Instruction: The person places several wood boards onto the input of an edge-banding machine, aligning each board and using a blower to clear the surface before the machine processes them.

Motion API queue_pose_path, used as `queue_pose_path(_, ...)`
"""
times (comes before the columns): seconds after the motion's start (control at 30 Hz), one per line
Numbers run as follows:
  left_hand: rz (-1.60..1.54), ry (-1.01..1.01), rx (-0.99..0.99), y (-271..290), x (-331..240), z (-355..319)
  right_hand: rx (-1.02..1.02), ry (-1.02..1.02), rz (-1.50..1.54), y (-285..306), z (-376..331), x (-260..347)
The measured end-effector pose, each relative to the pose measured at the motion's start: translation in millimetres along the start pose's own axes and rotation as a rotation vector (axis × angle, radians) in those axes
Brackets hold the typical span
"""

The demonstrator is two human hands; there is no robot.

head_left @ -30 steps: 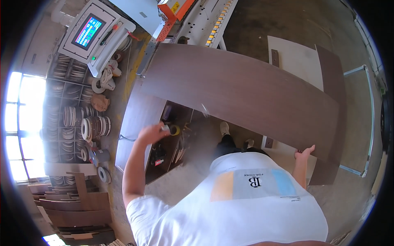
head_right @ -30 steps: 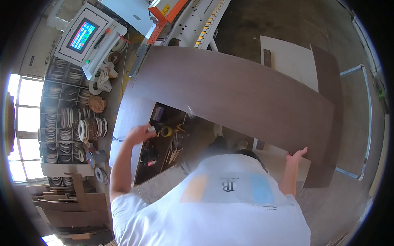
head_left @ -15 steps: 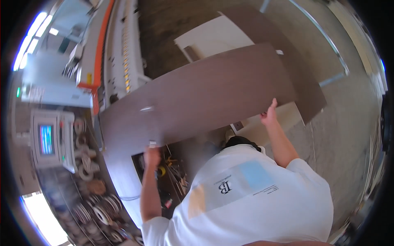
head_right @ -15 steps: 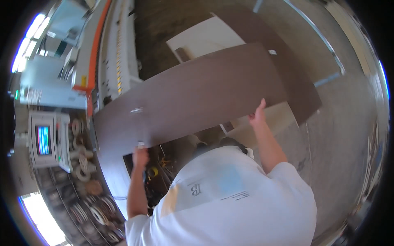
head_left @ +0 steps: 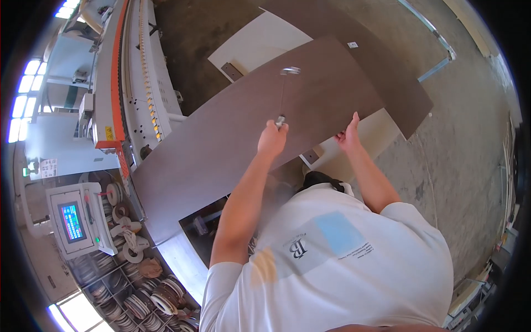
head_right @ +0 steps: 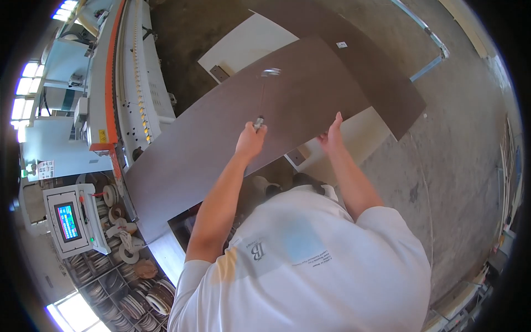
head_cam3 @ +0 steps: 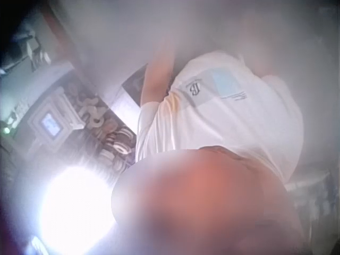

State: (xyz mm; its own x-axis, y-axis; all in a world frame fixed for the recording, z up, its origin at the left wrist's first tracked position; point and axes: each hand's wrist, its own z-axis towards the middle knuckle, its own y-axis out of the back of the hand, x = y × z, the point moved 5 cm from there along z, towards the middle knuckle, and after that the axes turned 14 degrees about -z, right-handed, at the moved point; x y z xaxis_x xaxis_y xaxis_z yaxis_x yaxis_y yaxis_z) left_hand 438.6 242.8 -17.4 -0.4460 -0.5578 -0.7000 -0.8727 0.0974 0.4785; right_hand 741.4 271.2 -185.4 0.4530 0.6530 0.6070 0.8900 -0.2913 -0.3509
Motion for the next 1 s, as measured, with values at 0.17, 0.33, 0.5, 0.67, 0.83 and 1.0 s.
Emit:
queue_pose_path(0.17,0.377,-0.134,0.307,-4,21,-79,-0.053,-0.051,0.059,0,-9,2)
queue_pose_path(0.33,0.223,0.044,0.1,54,149,-147,-0.098,-0.053,0.059,-12,-17,10)
queue_pose_path(0.5,-0.776,0.479,-0.762,136,297,-188,-0.16,-0.032,-0.005,-11,-9,12)
queue_pose_path(0.67,0.162,0.336,0.054,56,249,-216,-0.121,0.01,-0.079,-8,10,10)
queue_pose_path(0.83,-0.025,0.377,0.047,59,275,-292,-0.046,-0.003,-0.152,-5,17,12)
queue_pose_path(1.0,-0.594,0.615,-0.812,141,455,-401,-0.185,-0.054,-0.135,7,7,19)
